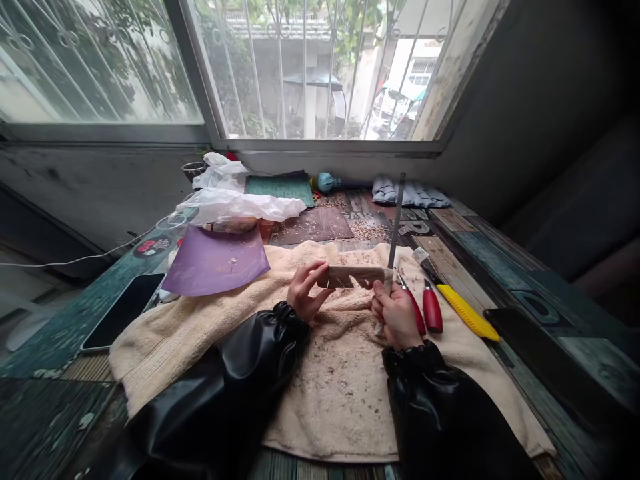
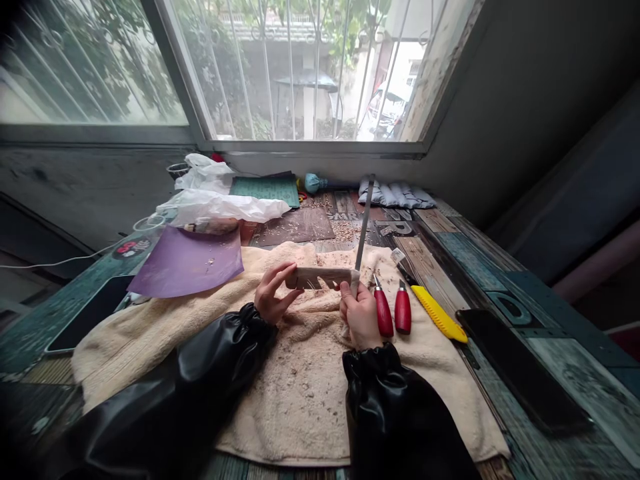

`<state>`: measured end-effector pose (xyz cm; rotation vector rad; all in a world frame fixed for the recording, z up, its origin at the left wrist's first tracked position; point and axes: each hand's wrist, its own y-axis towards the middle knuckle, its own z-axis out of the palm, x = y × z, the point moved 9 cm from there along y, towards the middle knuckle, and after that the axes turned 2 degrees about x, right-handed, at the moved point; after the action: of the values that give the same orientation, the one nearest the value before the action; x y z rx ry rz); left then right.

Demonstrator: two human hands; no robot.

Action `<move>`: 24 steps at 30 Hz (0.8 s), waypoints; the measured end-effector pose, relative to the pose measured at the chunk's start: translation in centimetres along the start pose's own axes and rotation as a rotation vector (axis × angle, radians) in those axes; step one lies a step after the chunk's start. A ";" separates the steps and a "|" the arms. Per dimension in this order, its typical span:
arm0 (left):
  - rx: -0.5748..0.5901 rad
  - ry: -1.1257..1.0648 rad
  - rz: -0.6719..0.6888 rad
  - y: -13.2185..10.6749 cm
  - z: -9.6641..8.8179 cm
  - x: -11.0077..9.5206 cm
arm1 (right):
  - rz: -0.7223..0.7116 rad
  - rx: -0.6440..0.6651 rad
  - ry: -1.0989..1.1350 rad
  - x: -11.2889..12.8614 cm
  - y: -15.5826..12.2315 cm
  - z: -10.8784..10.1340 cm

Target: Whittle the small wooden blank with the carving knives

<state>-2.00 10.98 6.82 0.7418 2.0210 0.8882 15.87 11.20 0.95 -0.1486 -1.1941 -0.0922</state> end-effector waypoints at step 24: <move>0.056 -0.036 -0.081 -0.1 0.8 0.7 | 0.033 -0.015 -0.024 -0.5 0.3 -0.7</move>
<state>-1.69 11.67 6.09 0.6973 2.0362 0.7692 16.43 11.37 0.22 -0.1833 -1.2144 -0.0712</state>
